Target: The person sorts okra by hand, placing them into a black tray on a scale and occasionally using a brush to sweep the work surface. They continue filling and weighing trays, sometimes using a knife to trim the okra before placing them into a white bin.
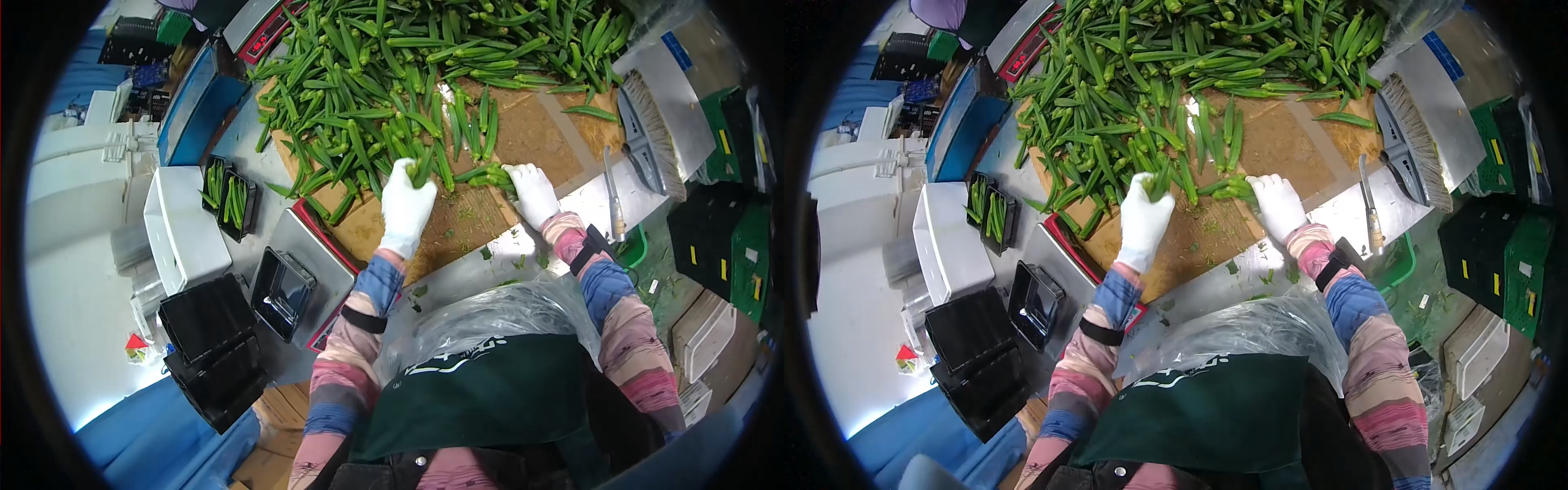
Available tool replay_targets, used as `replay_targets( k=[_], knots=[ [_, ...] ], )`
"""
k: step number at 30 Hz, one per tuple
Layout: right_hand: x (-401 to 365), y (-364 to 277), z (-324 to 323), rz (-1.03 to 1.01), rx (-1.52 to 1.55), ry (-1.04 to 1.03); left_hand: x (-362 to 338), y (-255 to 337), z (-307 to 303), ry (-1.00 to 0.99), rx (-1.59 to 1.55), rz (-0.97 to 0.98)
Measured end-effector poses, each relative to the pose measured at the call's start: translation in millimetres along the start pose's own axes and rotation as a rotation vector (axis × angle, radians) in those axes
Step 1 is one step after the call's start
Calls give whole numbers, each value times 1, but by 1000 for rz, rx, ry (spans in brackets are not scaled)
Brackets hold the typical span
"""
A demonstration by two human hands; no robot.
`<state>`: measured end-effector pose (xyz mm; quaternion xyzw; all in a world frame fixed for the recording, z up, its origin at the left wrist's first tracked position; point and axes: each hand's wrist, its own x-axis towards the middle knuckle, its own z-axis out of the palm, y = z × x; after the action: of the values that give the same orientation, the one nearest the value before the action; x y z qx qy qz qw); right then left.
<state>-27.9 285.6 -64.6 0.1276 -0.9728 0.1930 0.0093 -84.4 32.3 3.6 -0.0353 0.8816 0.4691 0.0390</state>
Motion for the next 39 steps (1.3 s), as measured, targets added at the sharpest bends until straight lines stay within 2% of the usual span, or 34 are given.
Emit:
replay_targets(
  k=[1, 3, 4, 7, 9, 11, 13, 16, 17, 19, 21, 22, 25, 29, 33, 35, 36, 39],
  knots=[
    [4, -8, -11, 19, 19, -45, 9, 3, 6, -3, 47, -21],
    [14, -25, -28, -46, 58, 52, 23, 11, 21, -8, 138, -63],
    [18, -31, -32, -76, 77, 100, 26, 27, 24, -65, 294, -165],
    [38, -25, -12, -34, -101, -10, 33, 10, 44, -49, 436, -13],
    [44, -22, 0, -93, -41, 41, 32, 8, 46, -86, 534, 45],
    [53, -25, 15, -126, -23, 50, 32, 5, 48, -95, 599, 71],
    [59, -31, 20, -130, -136, 4, 34, 8, 48, -73, 626, 74],
    [58, -33, -13, -147, -111, -98, 33, 26, 33, -114, 529, -146],
    [51, -31, -24, 14, -12, -71, 31, 8, 24, -45, 316, -8],
    [40, -20, -40, 336, 189, -9, 28, -18, 2, -127, -207, -71],
    [54, -3, -49, 614, 398, 47, 21, -16, -34, -437, -617, -371],
    [65, -1, -55, 668, 495, 46, 14, -13, -36, -448, -941, -407],
    [104, -9, -42, 761, 333, 10, -7, 0, -40, -402, -1277, -469],
    [127, -18, -7, 724, 150, 26, -17, -1, -41, -483, -1343, -461],
    [124, -2, -15, 881, 304, -12, -23, 14, -45, -496, -1419, -448],
    [101, -1, -32, 761, 423, 58, -25, 25, -45, -505, -1427, -416],
    [85, 10, -21, 627, 745, 135, -27, 28, -45, -508, -1432, -405],
    [49, -19, -69, 673, 1247, -102, -32, 24, -41, -525, -1186, -390]
  ],
)
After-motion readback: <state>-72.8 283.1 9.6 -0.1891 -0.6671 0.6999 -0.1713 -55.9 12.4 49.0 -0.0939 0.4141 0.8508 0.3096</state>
